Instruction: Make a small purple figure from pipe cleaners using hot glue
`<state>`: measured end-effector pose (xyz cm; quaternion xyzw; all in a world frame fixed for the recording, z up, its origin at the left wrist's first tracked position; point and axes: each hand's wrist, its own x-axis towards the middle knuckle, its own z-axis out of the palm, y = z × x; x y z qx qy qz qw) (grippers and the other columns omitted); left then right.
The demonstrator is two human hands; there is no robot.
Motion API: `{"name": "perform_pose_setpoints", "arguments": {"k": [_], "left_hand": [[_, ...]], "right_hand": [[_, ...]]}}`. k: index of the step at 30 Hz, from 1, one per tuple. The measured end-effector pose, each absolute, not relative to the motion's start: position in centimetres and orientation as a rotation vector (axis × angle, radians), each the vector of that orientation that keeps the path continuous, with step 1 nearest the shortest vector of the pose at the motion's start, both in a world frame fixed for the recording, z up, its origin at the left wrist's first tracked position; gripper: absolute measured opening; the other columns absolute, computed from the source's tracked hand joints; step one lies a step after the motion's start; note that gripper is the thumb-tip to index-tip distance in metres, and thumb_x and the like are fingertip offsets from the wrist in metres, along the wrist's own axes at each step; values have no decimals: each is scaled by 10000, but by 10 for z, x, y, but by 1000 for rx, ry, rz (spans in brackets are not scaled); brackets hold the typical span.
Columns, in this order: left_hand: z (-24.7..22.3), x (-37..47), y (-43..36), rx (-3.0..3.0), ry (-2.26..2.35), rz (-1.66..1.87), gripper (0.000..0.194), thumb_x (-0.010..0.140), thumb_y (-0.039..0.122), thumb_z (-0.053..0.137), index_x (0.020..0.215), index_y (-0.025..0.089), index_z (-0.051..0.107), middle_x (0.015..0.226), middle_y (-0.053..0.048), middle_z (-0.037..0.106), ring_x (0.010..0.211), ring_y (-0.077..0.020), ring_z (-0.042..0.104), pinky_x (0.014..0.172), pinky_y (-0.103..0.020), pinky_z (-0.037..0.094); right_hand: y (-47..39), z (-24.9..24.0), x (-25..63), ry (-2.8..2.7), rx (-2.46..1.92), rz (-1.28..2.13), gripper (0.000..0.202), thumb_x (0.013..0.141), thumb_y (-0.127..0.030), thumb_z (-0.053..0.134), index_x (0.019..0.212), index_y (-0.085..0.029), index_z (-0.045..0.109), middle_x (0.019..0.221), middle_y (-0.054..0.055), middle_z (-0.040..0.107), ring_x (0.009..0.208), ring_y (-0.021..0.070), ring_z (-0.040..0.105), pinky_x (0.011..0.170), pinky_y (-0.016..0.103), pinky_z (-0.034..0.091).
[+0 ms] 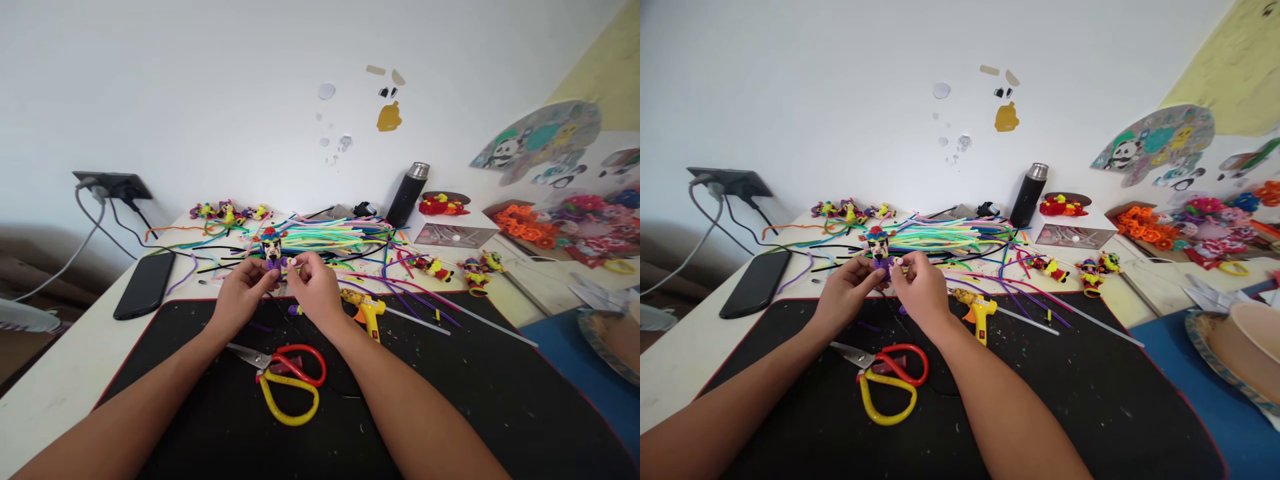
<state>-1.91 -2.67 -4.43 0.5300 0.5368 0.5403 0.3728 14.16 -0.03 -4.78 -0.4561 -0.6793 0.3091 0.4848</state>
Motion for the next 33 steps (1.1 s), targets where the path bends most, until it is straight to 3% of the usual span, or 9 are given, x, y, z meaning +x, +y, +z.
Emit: {"name": "perform_pose_setpoints", "arguments": {"k": [33], "left_hand": [[-50, -22, -25, 1440, 1342, 1369, 341, 823, 502, 799, 856, 205, 634, 737, 12, 680, 674, -174, 681, 645, -286, 548]], "right_hand": [[-5, -48, 140, -1692, -1064, 770, 156, 969, -373, 567, 937, -225, 605, 530, -92, 458, 481, 140, 463, 534, 273, 280]]}}
